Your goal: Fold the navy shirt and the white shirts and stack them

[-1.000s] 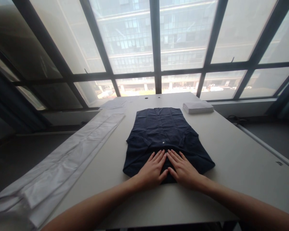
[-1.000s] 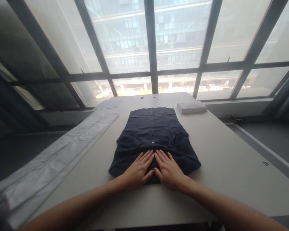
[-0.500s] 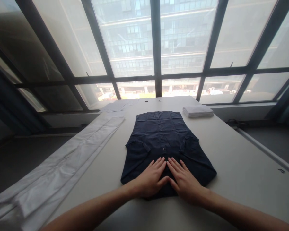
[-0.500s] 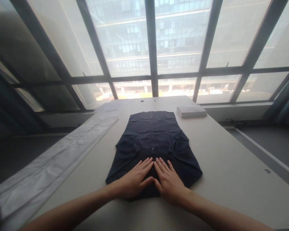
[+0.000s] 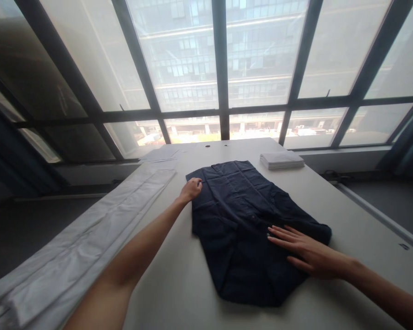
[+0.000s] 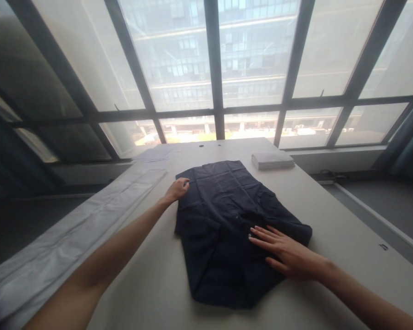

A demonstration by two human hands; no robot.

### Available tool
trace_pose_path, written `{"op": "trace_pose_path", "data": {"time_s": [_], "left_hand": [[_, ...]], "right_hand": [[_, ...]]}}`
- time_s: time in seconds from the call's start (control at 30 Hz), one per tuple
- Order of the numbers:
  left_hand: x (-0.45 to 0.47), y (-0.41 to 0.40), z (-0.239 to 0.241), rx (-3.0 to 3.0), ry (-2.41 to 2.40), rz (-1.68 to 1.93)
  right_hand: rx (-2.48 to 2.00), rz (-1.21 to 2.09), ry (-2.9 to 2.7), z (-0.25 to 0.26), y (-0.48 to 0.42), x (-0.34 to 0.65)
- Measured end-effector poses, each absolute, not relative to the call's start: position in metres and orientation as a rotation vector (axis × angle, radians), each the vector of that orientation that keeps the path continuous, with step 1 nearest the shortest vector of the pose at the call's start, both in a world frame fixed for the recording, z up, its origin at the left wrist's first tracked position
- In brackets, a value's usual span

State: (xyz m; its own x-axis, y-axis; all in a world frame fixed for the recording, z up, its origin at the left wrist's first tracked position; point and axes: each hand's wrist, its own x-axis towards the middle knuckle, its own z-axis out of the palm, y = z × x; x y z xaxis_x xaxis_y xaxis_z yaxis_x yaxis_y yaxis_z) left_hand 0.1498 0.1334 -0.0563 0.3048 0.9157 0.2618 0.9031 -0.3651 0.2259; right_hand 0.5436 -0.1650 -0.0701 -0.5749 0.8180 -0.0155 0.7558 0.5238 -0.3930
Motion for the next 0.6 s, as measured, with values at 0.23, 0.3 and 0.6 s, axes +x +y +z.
{"op": "trace_pose_path", "data": {"time_s": [0.23, 0.3, 0.6], "left_hand": [[0.158, 0.193, -0.064, 2.579, 1.652, 0.458], [0.171, 0.209, -0.063, 2.624, 1.574, 0.434], [0.215, 0.263, -0.076, 2.744, 1.289, 0.252]], "right_hand": [[-1.725, 0.052, -2.086, -0.092, -0.184, 0.557], [-1.856, -0.084, -1.9, -0.105, -0.187, 0.538], [-2.147, -0.253, -1.852, -0.151, -0.194, 0.515]]}}
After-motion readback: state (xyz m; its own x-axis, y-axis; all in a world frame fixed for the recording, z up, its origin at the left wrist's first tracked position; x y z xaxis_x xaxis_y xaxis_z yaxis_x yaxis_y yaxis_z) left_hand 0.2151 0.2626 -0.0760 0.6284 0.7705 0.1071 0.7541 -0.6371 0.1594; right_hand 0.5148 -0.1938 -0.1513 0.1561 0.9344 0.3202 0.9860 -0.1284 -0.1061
